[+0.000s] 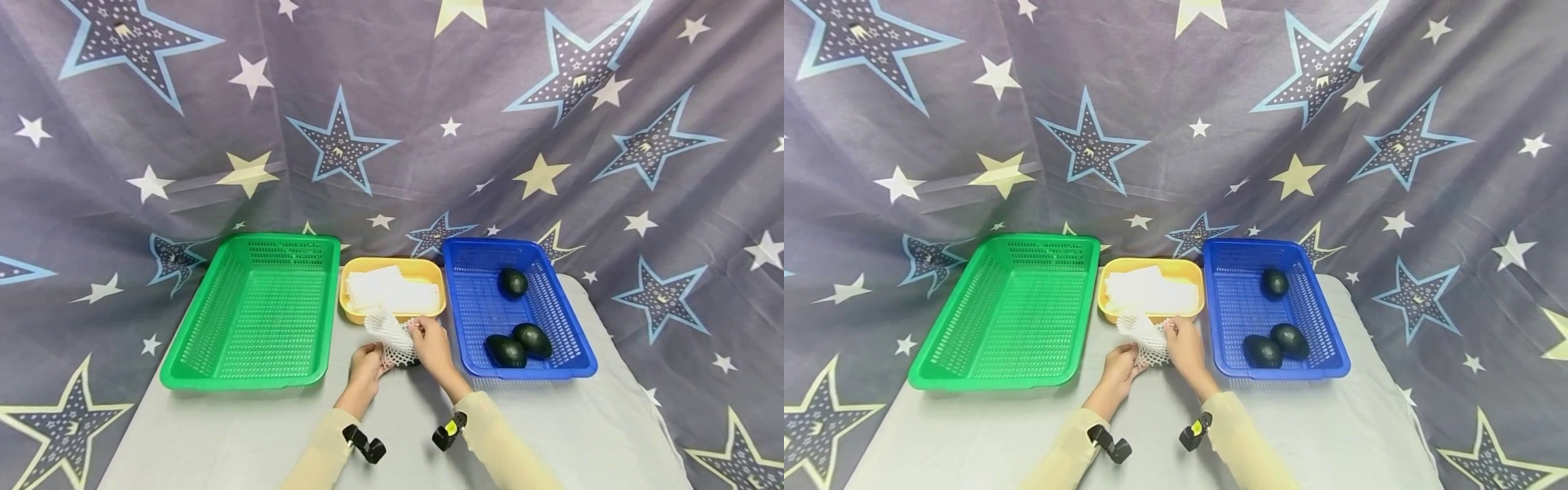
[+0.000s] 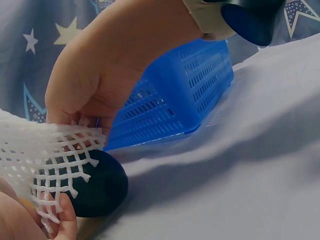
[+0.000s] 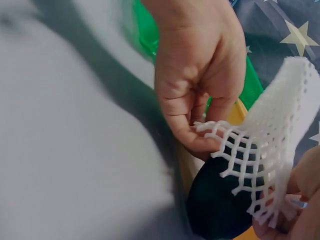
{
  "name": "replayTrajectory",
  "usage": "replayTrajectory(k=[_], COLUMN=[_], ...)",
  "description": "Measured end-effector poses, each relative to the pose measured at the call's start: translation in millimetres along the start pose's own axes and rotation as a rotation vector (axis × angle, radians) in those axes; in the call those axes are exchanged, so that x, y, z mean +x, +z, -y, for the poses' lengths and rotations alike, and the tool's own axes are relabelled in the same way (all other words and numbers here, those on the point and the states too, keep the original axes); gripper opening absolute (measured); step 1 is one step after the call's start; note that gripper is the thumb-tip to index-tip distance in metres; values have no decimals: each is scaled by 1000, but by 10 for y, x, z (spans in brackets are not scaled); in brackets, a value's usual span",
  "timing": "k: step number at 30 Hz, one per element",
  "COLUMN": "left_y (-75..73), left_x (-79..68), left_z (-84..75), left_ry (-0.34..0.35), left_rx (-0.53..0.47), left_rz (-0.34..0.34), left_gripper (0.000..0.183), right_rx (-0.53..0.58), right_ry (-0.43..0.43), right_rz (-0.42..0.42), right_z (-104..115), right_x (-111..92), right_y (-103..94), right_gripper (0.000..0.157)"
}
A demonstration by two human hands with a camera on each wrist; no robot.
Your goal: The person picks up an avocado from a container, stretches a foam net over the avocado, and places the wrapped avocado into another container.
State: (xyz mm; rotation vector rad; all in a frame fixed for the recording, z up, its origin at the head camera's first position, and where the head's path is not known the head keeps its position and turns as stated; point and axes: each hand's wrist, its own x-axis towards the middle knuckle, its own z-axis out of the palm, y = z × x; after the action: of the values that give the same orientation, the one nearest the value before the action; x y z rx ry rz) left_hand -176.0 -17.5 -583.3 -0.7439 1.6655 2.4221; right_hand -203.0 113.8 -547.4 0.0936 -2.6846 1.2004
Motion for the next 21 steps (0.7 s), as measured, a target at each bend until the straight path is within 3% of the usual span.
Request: replayTrajectory(k=[14,21], left_y=[106,155], left_x=[23,-30], left_z=[75,-15], left_ry=[7,45], left_rx=[-81,-95], left_rz=[51,42], left_gripper=[43,34], right_rx=[-82,32], right_ry=[14,11], right_rz=[-68,-116], right_z=[-128,-120], right_x=[-74,-80], right_y=[30,47], right_gripper=[12,11])
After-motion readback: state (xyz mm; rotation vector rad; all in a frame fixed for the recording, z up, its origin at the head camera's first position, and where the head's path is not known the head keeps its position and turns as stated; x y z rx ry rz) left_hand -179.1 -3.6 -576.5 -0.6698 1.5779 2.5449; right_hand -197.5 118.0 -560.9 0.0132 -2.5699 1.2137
